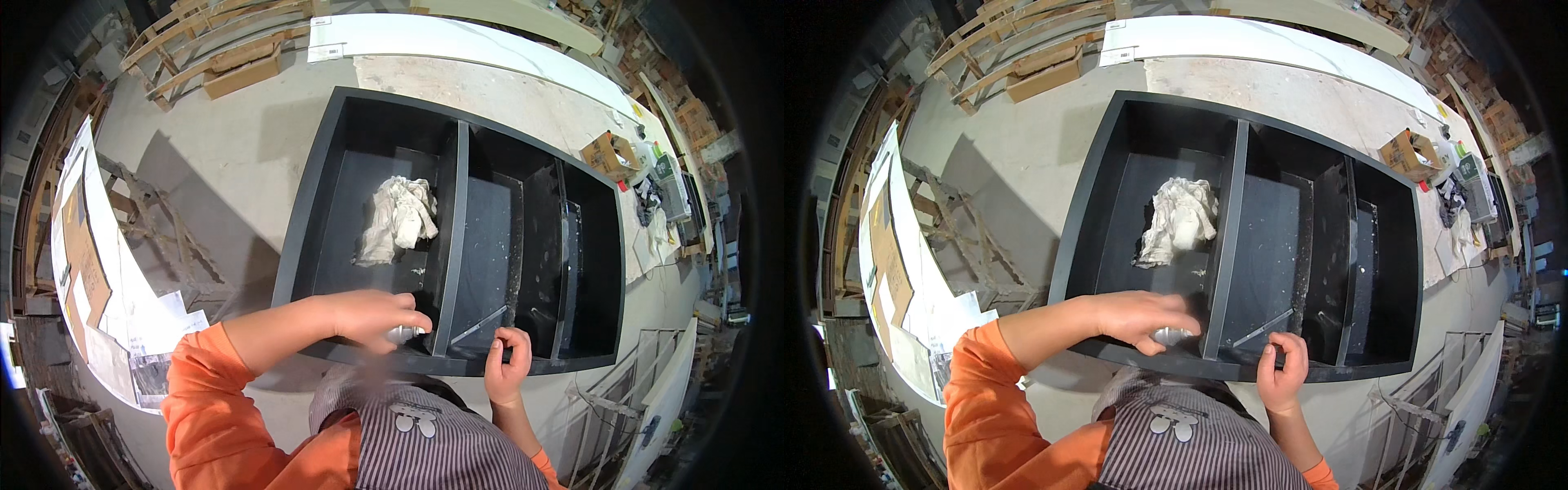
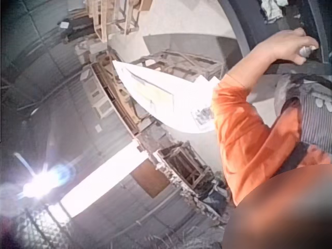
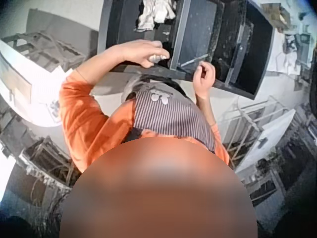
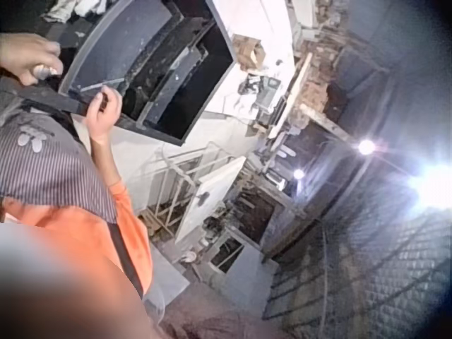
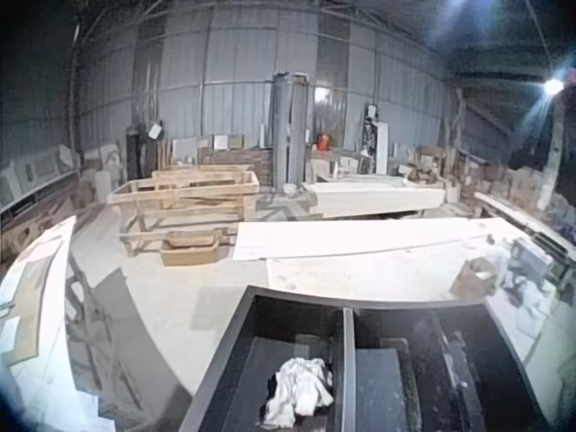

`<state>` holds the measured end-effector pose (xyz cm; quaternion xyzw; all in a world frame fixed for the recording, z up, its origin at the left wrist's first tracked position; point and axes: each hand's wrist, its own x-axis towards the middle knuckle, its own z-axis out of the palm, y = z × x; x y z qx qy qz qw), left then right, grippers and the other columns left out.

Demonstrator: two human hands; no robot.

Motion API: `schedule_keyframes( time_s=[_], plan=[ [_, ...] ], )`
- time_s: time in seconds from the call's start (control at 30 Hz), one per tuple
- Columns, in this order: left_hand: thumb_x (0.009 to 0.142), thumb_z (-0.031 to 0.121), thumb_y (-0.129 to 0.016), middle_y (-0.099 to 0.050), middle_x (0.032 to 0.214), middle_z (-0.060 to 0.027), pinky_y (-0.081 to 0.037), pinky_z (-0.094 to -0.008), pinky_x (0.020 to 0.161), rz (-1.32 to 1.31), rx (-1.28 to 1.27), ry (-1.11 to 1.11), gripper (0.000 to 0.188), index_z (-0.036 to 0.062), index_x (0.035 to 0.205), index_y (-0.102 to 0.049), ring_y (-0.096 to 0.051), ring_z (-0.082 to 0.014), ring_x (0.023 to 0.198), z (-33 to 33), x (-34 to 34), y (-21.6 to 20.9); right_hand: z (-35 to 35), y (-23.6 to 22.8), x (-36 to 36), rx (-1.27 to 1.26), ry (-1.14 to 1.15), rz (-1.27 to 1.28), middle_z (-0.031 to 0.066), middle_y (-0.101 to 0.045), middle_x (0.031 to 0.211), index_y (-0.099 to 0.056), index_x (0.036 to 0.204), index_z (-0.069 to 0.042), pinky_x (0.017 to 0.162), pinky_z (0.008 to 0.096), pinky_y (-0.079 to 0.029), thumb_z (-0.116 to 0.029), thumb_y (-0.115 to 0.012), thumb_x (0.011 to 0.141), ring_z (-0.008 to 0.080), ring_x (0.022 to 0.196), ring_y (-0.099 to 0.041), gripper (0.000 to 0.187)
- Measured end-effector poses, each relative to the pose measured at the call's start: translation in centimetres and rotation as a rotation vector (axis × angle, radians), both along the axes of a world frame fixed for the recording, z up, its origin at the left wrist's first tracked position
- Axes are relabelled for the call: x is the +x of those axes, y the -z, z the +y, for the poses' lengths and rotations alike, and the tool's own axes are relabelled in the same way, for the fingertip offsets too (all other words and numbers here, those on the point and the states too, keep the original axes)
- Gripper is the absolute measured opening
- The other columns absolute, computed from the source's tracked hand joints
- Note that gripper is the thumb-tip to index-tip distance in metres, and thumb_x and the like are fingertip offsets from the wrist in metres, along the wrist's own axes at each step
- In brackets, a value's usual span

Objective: The person retrieves a spray can from a red bag, walks to a workbench, and sprays the interior of a black cabinet with a cloth in hand. The person wipes the sprayed surface and continues to apply spray to different sections of the cabinet interior.

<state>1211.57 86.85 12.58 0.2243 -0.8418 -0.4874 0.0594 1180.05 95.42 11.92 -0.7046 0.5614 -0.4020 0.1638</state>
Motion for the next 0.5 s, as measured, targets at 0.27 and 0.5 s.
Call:
schedule_keyframes(
  time_s=[0.27,0.5],
  plan=[
    [0.078,0.014,-0.075,-0.057,0.120,-0.0173,-0.049,-0.0460,0.094,0.038,0.093,0.114,0.062,0.0132,0.136,-0.051,-0.057,-0.0394,0.111,-1.1,-0.8,1.5,-0.1,0.0,0.6,-0.076,0.026,0.014,0.0113,-0.062,0.094,-0.061,0.103,0.000,0.074,0.0316,-0.046,0.005,-0.060,0.088,0.0212,0.079,-0.056,0.016],
    [0.079,0.014,-0.075,-0.057,0.120,-0.0174,-0.049,-0.0452,0.095,0.042,0.094,0.170,0.062,0.0131,0.136,-0.051,-0.057,-0.0395,0.111,-1.6,-1.1,1.6,-0.2,0.1,0.8,-0.080,0.062,0.012,0.0148,-0.063,0.095,-0.062,0.104,0.001,0.071,0.0357,-0.051,0.005,-0.063,0.084,0.0282,0.081,-0.061,0.020]
  ],
)
